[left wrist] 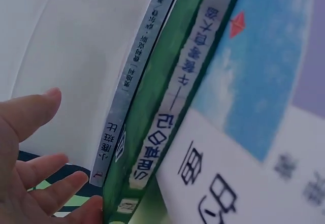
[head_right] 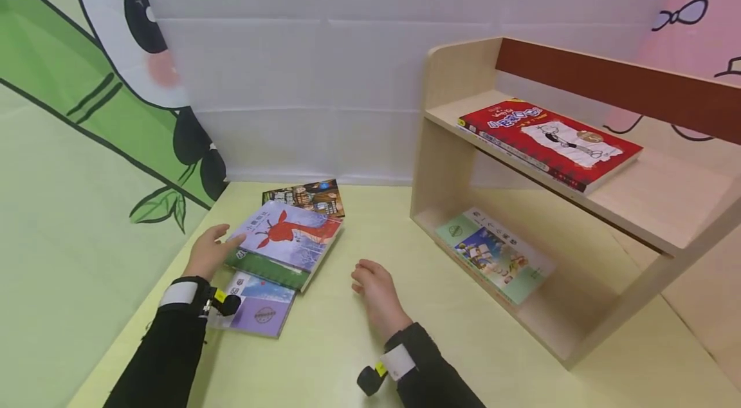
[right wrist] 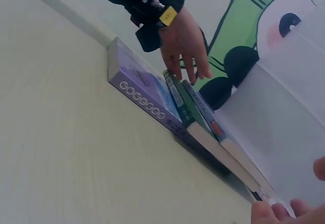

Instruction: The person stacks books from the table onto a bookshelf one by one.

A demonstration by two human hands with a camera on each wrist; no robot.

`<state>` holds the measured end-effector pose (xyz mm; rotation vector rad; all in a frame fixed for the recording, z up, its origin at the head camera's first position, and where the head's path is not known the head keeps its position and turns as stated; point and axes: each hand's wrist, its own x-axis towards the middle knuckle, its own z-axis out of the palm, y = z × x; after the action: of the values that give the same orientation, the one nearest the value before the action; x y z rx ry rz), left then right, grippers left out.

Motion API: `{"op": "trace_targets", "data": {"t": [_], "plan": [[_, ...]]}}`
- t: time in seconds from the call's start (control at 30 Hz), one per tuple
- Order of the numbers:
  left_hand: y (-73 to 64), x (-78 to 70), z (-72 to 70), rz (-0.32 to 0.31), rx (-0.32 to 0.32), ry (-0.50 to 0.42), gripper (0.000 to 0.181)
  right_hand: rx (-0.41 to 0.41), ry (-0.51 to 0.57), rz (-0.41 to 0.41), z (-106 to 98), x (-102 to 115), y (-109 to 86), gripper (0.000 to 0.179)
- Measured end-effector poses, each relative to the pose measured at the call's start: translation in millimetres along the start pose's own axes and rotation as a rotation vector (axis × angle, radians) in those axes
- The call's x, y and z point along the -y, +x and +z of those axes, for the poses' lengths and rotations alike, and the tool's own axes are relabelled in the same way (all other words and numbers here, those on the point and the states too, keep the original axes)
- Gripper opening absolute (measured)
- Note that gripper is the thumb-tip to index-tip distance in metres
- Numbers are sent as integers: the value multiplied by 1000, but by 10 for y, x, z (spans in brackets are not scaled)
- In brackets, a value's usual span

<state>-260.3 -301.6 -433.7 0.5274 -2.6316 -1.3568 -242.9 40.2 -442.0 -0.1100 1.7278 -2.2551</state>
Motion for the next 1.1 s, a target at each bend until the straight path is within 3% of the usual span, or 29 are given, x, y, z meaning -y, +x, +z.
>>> {"op": "trace_targets", "data": {"t": [0.17,0.3,0.47,0.67,0.83,1.1], "plan": [[209,62,51,-14,62,91,77,53,85,93,214,-23,216,58],[302,96,188,-24,76,231,77,81,129,151,308,-25,352,66],[270,23,231,-86,40,346,76,76,152,195,377,-69,443,65],[273,-31,261,-65,28,406,76,68,208,223,400,-120,529,62],[158,-139,333,-15,47,445,76,95,227,204,398,-175,569,57],[-164,-226,430,42,27,501,80,47,340,221,367,-276,550,56]]}}
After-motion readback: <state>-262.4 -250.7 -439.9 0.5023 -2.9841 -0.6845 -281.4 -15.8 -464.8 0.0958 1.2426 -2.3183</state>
